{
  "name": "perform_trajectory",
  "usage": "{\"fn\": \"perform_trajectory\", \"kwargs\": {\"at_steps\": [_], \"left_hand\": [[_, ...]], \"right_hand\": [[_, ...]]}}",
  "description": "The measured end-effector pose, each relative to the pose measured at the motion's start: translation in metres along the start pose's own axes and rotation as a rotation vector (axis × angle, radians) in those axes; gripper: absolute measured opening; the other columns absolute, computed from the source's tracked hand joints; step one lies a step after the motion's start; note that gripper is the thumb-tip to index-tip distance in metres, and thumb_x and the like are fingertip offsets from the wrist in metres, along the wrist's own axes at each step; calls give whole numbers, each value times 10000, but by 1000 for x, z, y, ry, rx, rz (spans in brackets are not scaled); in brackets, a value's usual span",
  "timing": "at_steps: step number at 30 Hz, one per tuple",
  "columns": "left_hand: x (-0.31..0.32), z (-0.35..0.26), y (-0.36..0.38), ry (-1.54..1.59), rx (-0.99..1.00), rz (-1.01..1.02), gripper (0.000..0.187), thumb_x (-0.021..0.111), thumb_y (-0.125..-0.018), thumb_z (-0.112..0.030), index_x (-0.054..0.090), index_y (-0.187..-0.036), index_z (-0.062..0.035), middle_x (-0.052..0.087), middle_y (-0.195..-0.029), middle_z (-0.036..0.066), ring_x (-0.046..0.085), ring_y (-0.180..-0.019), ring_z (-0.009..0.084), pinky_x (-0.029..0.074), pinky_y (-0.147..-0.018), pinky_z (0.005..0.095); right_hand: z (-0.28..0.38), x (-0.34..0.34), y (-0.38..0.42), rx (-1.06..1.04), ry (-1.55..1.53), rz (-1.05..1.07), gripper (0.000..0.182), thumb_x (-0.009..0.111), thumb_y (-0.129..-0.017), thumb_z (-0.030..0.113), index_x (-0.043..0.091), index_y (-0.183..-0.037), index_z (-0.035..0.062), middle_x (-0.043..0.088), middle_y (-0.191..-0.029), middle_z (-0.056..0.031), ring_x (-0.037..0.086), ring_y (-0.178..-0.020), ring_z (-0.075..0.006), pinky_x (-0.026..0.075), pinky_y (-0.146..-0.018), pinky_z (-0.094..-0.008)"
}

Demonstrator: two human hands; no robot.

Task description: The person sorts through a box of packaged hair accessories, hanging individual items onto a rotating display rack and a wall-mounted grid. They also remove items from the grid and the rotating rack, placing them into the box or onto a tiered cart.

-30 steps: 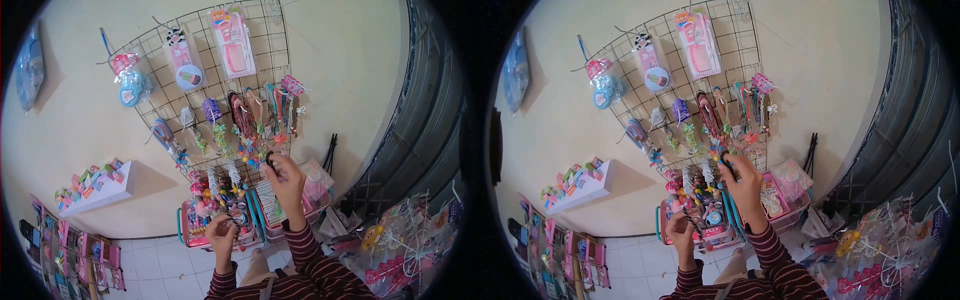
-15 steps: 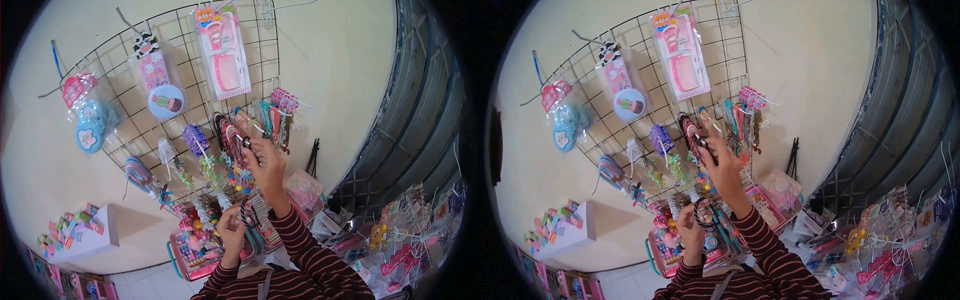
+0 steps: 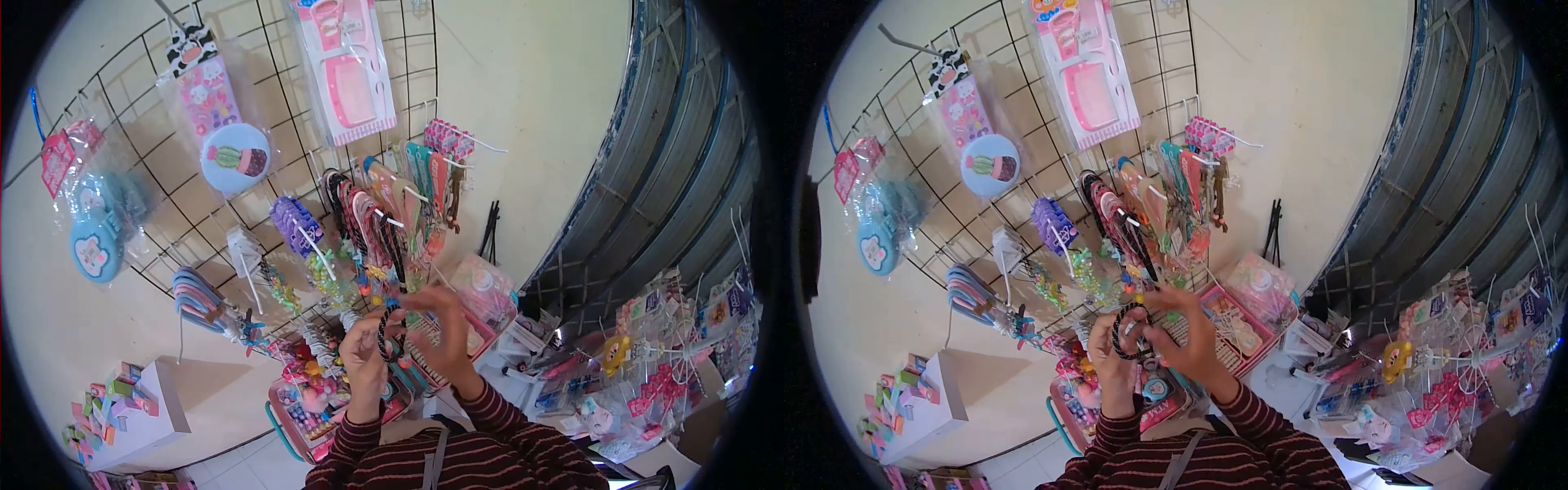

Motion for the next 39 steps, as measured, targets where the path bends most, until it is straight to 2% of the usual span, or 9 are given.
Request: {"fn": "perform_trajectory", "kwargs": {"at_steps": [4,7,12,16,20,22,29,32,39], "left_hand": [[-9,18,3,-16,-151,22,273,563,-722,-77,483,-962,25,481,-1026,146,494,-924,224,410,-758,306],[14,7,-3,-120,-116,70,252,530,-736,-25,480,-978,24,481,-1029,137,488,-928,206,399,-769,288],[20,4,-7,-251,-60,105,217,498,-755,4,473,-969,23,504,-985,123,489,-922,179,378,-793,276],[4,0,2,-255,-59,55,183,486,-765,1,472,-947,15,512,-959,112,494,-898,166,373,-781,262],[-15,-1,10,-335,-98,-27,121,480,-773,-32,477,-890,0,532,-875,90,496,-812,140,378,-717,245],[-22,-5,12,-346,-105,-69,101,481,-774,-60,481,-858,-5,537,-833,85,495,-759,135,382,-676,243],[-41,-14,14,-353,-97,-111,96,494,-775,-73,483,-844,-7,524,-781,63,476,-714,120,377,-658,233],[-49,-12,14,-357,-113,-135,93,493,-778,-80,483,-833,-6,519,-768,60,475,-710,117,376,-651,228],[-65,5,18,-373,-163,-166,90,498,-782,-95,471,-798,-11,490,-718,49,447,-668,112,361,-616,224]], "right_hand": [[-20,18,35,218,-26,76,534,602,-709,123,318,-1145,3,505,-995,-144,521,-905,-211,405,-777,-314],[-12,17,37,211,-13,103,553,594,-716,131,294,-1160,-6,490,-1014,-148,504,-935,-203,397,-775,-295],[-26,-4,31,573,7,18,410,532,-756,85,330,-1096,-20,519,-912,-168,533,-844,-202,404,-701,-290],[-8,-21,-2,148,278,-165,221,449,-814,73,368,-1008,3,467,-687,-43,413,-522,-61,336,-450,-206],[-3,-21,-34,96,393,-209,241,443,-768,-19,351,-991,-14,527,-750,-139,531,-612,-158,406,-535,-263],[8,-11,-46,-17,480,-198,311,458,-702,-37,356,-994,-13,486,-761,-243,492,-709,-398,378,-587,-404],[-27,6,-52,41,654,-181,362,530,-720,61,360,-1028,-24,485,-833,-234,505,-701,-374,392,-587,-398],[-14,11,-49,-127,627,-211,442,542,-728,85,328,-1097,-33,492,-902,-219,522,-775,-343,417,-657,-351],[-8,16,-59,-4,140,-163,537,557,-742,115,285,-1181,-34,403,-1134,-225,434,-1044,-286,363,-839,-307]]}}
Point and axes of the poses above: each hand's wrist, its own y-axis away from the middle knuckle, its own x-axis out of the palm, z = x × y, the point moved 9 cm from there along -y, towards the middle knuckle
